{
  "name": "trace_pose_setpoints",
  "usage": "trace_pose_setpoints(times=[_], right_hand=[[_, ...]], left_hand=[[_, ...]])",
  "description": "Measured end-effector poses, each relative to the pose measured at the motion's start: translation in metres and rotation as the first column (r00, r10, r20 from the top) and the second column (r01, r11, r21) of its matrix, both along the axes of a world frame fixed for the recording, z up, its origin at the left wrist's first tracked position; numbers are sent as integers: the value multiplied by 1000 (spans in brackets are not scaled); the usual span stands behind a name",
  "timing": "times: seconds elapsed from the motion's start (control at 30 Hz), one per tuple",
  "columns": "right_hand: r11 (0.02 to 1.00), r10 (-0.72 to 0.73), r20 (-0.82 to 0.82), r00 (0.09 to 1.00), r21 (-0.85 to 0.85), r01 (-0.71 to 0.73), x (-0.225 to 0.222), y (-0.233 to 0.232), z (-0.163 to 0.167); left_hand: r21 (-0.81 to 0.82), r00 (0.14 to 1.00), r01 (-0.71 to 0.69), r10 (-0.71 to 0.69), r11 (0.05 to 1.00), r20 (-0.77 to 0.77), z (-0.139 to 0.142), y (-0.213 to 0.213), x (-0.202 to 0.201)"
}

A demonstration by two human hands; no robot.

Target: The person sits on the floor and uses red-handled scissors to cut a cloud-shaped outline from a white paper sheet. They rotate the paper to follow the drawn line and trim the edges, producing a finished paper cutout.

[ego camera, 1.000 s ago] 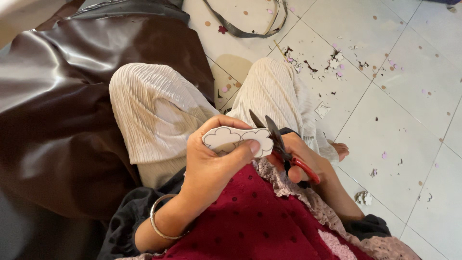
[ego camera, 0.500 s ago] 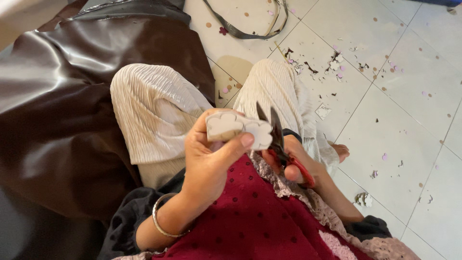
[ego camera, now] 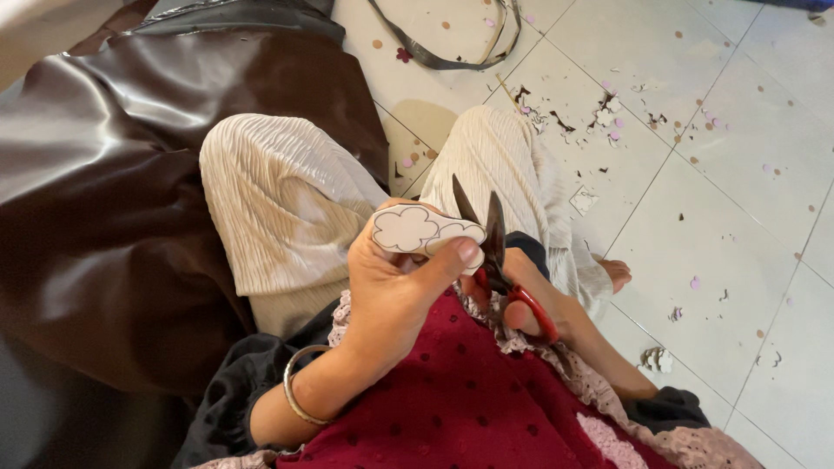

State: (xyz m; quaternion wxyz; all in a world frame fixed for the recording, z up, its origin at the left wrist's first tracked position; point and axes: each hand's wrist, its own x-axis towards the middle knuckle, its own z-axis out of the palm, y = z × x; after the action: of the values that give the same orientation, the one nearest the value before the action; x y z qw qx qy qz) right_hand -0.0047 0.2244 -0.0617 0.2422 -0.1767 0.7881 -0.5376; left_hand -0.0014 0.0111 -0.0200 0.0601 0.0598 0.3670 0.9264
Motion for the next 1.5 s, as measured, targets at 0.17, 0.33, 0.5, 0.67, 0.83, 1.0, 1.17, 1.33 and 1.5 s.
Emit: trace_pose_setpoints(times=[0.17,0.33,0.5,0.67,0.83,1.0,1.17,1.33,1.5], right_hand=[[998,-4,-16,1000,69,5,-2,1,1],[1000,9,26,1000,3,-9,-1,6,-1],[996,72,-91,993,-43,-77,-3,14,-5],[997,-8,-168,986,-71,-4,-1,13,4],[911,-239,-171,956,-382,159,-3,7,18],[810,-354,-34,935,-510,288,-11,-1,11],[786,-537,-9,844,-367,496,-15,-8,-2],[691,-624,27,781,-447,568,-21,-12,-8],[663,-584,106,805,-509,549,-14,-19,-10]], left_hand=[[-93,1000,-16,13,996,-26,2,-3,-1],[-84,1000,16,-17,996,-21,4,-8,-3],[-79,998,20,-25,997,-59,3,-10,-6],[-91,997,19,-25,996,-68,-3,-13,-9],[38,998,-1,-1,999,55,-16,-11,-23],[103,983,124,-136,987,123,-37,-1,-33],[-123,977,212,-209,970,38,-63,9,-36],[-53,998,0,3,999,58,-71,10,-40],[-21,998,52,-52,998,33,-58,21,-33]])
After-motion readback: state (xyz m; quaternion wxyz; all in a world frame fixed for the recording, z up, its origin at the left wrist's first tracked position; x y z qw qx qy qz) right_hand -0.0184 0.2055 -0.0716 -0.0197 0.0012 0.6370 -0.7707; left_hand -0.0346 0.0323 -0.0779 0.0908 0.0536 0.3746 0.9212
